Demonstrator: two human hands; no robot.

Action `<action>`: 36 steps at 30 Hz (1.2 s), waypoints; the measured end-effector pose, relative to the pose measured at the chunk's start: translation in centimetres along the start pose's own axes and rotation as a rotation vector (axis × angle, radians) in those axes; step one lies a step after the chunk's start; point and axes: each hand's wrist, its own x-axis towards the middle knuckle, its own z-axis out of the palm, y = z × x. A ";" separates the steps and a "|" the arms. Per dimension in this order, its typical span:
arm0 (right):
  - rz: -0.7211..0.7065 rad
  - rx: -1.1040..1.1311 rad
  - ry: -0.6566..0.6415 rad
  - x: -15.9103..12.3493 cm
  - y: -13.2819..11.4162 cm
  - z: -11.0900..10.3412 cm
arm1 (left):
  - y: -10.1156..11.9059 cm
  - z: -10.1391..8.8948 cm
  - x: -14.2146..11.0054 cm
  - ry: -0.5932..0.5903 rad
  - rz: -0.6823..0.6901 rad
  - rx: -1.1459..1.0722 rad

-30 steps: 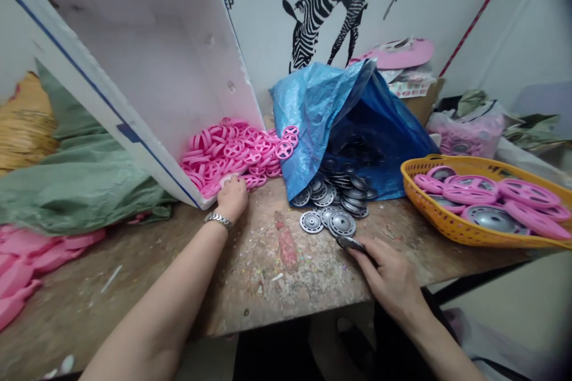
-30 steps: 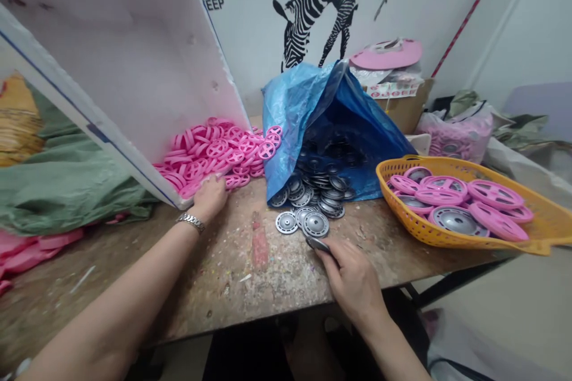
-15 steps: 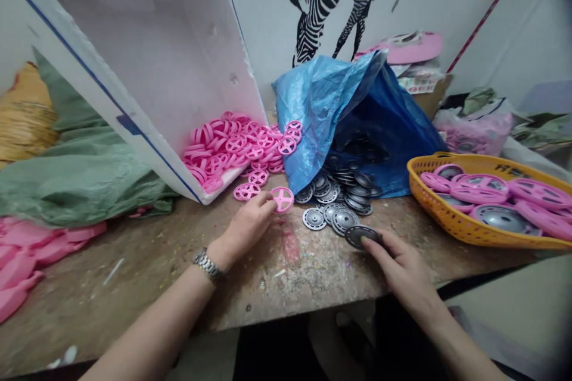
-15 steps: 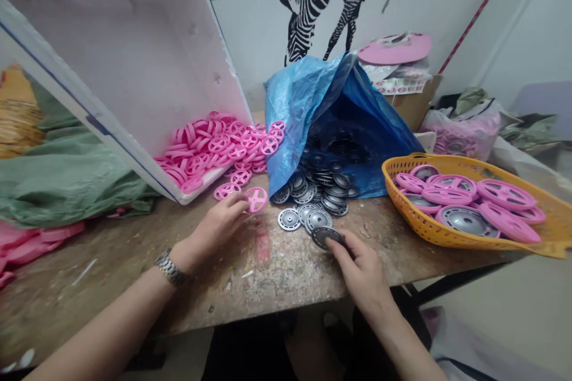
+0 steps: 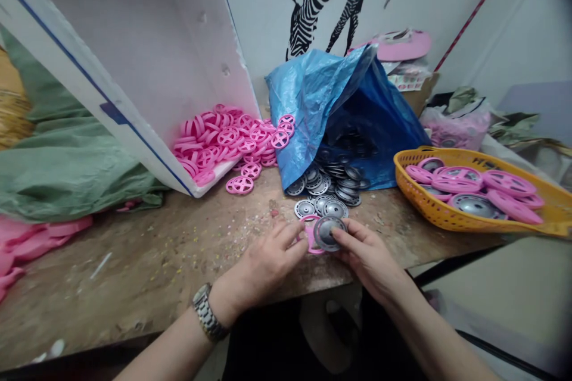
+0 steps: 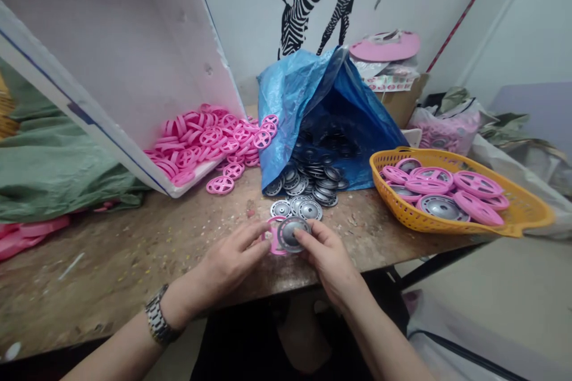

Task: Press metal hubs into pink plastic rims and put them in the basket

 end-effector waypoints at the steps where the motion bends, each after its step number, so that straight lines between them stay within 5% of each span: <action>1: 0.007 -0.002 0.008 0.0 0.2 0.0 | 0.4 0.0 0.0 -0.001 -0.013 -0.053; 4: -0.038 -0.059 0.056 0.1 0.8 0.0 | 1.5 0.5 0.2 0.057 -0.197 -0.342; 9: -0.225 -0.228 0.090 0.1 1.3 -0.2 | 3.5 1.5 0.9 0.061 -0.782 -1.145; 13: -0.255 -0.278 0.049 -0.2 1.6 -0.5 | 4.5 2.0 1.4 0.082 -0.970 -1.460; 24: -0.142 -0.386 -0.119 -0.8 0.6 -1.2 | 5.4 2.8 1.1 0.148 -0.942 -1.381; 36: -0.235 -0.474 -0.009 -2.2 1.0 -0.7 | 6.6 3.5 1.5 0.165 -0.936 -1.274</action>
